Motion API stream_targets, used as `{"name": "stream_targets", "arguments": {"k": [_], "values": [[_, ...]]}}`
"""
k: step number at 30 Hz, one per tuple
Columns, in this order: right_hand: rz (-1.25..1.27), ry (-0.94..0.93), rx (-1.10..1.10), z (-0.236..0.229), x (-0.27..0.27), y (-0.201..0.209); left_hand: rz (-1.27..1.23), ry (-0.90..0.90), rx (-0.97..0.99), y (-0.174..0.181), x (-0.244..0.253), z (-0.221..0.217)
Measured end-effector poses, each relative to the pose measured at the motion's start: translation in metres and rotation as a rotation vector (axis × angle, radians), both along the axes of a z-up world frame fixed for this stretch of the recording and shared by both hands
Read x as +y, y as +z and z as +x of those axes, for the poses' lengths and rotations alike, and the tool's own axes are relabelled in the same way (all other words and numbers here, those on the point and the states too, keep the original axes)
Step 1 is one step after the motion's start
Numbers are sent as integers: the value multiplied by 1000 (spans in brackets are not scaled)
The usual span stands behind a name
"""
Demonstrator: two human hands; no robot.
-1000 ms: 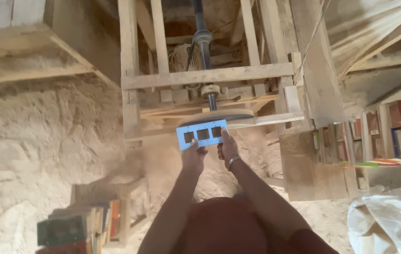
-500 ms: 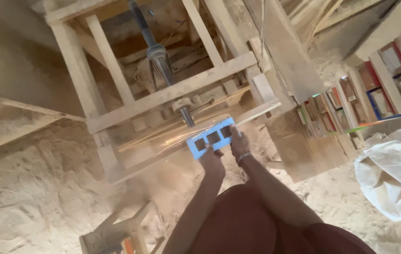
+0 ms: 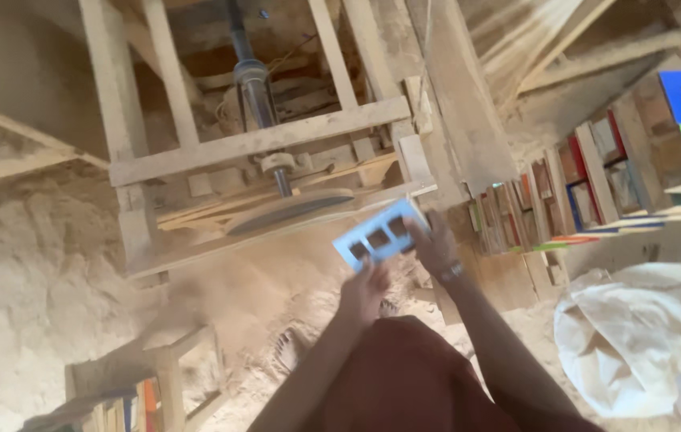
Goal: The person repeatedly presses small colored blocks against a rotating grinding wheel to smooth their edges. They handle the blocks one at a time, rotating them to treat different sides, and place finished blocks into a nearby stack.
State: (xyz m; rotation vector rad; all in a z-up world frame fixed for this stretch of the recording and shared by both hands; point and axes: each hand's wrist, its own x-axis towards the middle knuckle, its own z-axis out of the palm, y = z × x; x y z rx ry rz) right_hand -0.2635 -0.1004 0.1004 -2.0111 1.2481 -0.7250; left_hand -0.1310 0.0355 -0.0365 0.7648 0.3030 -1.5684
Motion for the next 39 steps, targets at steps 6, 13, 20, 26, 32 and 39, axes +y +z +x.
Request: {"name": "stream_targets", "arguments": {"k": [6,13,20,26,32,39], "values": [[137,279,286,6,56,34,-276,-167,-1341,34,82,54],[666,187,-81,91,107,-17,77,-74,-640,98,95,91],[989,-17,-260,175,127,-84,184,-132,-823,66,58,160],[796,-127,71,241,112,-85,281,-184,-1007,38,42,218],[745,-153,206,236,112,-83,355,-218,-1010,35,35,217],[704,-153,176,179,82,-90,387,-254,-1083,47,3,160]]}}
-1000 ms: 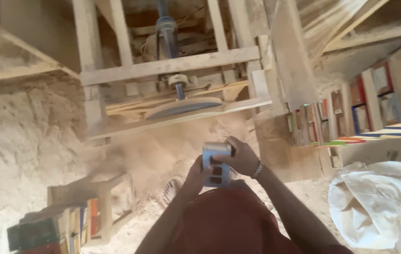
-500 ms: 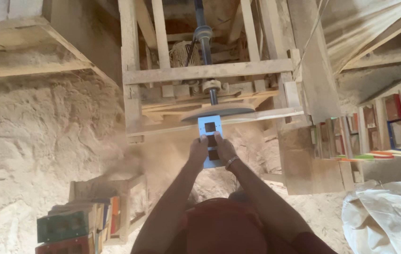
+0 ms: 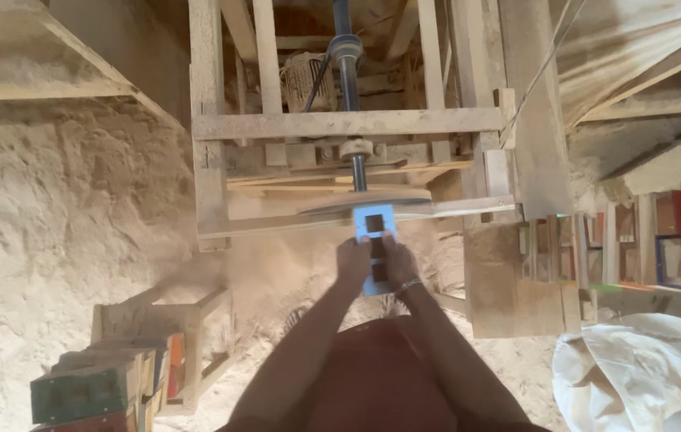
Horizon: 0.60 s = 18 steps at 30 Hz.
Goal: The person repeatedly presses small colored blocks against a rotating grinding wheel to smooth their edges. They handle the blocks one at a time, rotating them to treat different sides, and place finished blocks into a nearby stack.
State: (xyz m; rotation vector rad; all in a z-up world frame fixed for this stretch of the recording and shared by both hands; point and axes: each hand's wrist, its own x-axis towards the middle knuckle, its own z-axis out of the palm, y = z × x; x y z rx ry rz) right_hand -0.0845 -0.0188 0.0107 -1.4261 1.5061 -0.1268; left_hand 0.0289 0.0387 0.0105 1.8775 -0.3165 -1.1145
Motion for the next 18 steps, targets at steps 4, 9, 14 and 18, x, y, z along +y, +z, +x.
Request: {"name": "stream_targets", "arguments": {"k": [4,9,14,18], "values": [[46,-101,-97,-23,-22,0,-36,63,94,7,-26,-23],[64,-97,-144,-41,-37,4,-31,12,-21,15,-39,-42],[-17,4,-57,-62,-50,11,-18,22,-4,20,-53,-64],[56,-115,-129,-83,-55,9,-3,38,-10,8,-64,-86]]}}
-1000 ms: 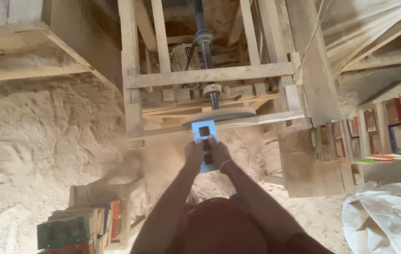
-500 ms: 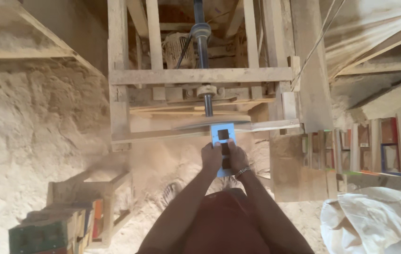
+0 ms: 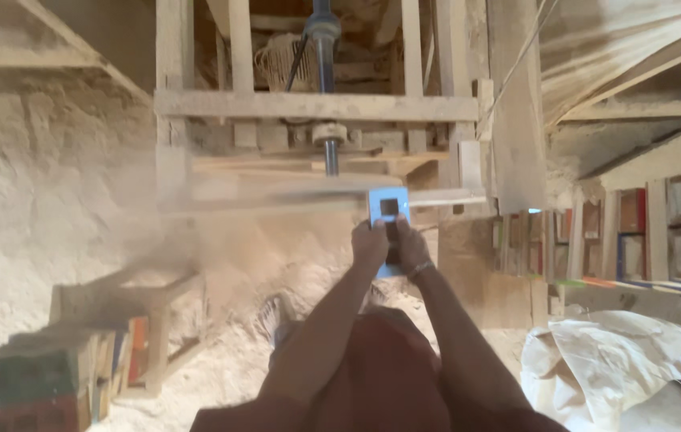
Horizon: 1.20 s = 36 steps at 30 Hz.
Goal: The person repeatedly presses small colored blocks against a rotating grinding wheel to smooth their edges. They handle the blocks one at a time, rotating them to treat different sides, and place finished blocks into a nearby stack.
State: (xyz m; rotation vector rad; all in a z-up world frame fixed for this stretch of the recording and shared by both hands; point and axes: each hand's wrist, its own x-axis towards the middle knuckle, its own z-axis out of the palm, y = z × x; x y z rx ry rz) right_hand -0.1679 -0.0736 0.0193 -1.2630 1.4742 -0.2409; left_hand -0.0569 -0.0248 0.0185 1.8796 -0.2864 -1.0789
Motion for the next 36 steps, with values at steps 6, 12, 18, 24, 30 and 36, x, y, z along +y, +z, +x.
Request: {"name": "stream_targets", "arguments": {"k": [6,12,18,24,30,36], "values": [[64,-115,-76,-11,-24,6,-35,0,25,-20,-30,-22],[-55,224,26,-67,20,56,-477,-218,506,-5,38,-22],[-352,634,17,-46,57,48,-567,122,853,-2,161,12],[283,33,-318,17,69,28,-705,462,729,-4,152,78],[457,-385,-772,114,80,-3,-692,547,654,-15,113,133],[201,-415,-515,164,73,-13,-552,531,643,-22,104,164]]}}
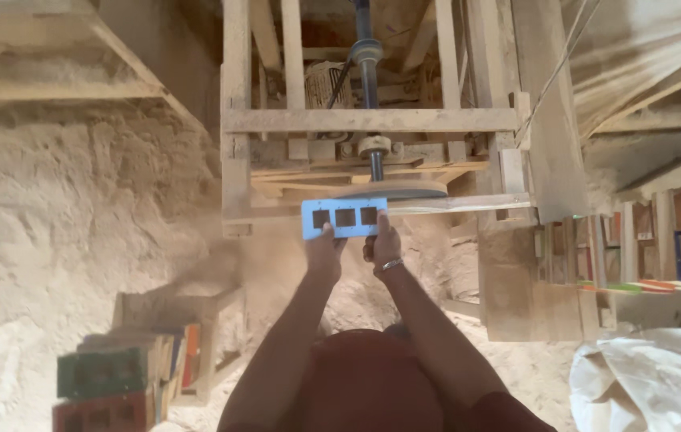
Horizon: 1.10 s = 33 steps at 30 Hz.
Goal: The person repeatedly presses small colored blocks against a rotating grinding wheel to smooth their edges. They handle the blocks one at a time, rotating them to treat different sides, and place finished blocks into a nearby stack.
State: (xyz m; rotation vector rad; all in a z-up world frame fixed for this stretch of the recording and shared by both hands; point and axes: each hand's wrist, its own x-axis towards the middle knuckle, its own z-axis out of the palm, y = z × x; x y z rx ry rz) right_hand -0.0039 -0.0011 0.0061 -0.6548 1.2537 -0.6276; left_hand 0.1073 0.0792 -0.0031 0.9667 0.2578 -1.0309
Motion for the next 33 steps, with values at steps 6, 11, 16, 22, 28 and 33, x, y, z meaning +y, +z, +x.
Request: {"name": "stream_targets", "arguments": {"k": [6,11,16,22,28,33], "values": [[26,-33,35,-3,-1,-2,65,10,-24,-1,2,-10],[-126,-36,245,-29,-29,-1,73,-4,-34,1,-30,-39],[-210,-74,316,-71,-50,-5,-43,-40,-20,5,-51,-85],[-144,-152,245,-117,-86,-2,75,-54,-36,14,-96,-133],[-154,-106,282,-169,-119,6,71,1,-11,-3,-132,-183],[-180,28,188,-212,-134,32,-112,-46,57,-18,-143,-218]]}}
